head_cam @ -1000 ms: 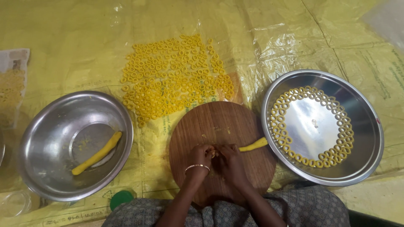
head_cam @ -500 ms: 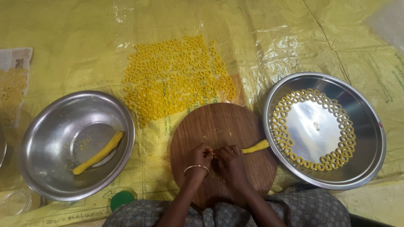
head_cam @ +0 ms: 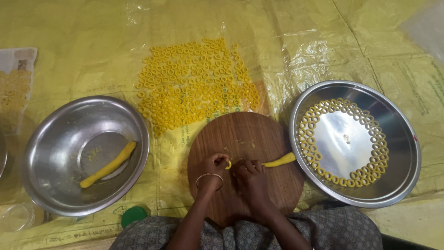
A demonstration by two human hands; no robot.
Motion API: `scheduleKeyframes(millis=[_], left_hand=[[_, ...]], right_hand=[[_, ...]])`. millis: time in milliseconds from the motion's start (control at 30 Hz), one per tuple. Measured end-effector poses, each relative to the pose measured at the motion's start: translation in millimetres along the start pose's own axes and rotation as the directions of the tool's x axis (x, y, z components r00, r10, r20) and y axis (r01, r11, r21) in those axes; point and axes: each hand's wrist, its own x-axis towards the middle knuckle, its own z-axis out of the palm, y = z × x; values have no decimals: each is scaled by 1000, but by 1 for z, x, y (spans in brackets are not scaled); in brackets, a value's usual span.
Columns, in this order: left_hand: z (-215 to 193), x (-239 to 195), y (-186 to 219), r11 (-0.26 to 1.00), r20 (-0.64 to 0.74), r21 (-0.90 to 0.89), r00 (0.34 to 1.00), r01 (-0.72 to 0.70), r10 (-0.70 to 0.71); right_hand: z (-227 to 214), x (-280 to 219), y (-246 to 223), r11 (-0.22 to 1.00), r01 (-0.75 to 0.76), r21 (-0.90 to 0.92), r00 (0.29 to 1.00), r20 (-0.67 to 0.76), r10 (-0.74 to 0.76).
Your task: The person rolls a yellow dough rope on a wooden board, then pinches off small segments and forms them into rings by hand. The finished rings are placed into a metal tray.
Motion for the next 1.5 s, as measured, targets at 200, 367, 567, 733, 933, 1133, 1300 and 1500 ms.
scheduleKeyframes(millis=[200, 367, 567, 733, 933, 1133, 1300, 1500], left_hand=[[1, 2, -3, 999, 24, -39, 1000, -15, 16], [7, -1, 1, 997, 103, -77, 995, 20, -12], [7, -5, 6, 997, 150, -76, 988, -10, 22], [8, -5, 8, 996, 173, -60, 982, -71, 81], [4, -2, 6, 987, 249, -135, 967, 87, -51], [4, -3, 7, 986, 265, -118, 960, 119, -85], [3, -4, 9, 990, 253, -54, 961, 130, -113], [7, 1, 9, 972, 318, -177, 944, 154, -92]], right_hand=[[1, -6, 16, 973, -166, 162, 986, 4, 167], [5, -5, 36, 729, -453, 514, 887, 179, 426], [17, -6, 42, 567, -476, 672, 869, 261, 420], [22, -6, 51, 510, -528, 679, 834, 301, 462], [18, -6, 55, 446, -569, 691, 805, 358, 474], [10, -3, 40, 414, -594, 690, 780, 368, 506], [9, -4, 40, 495, -588, 640, 795, 346, 497], [15, -4, 53, 488, -585, 648, 794, 332, 509]])
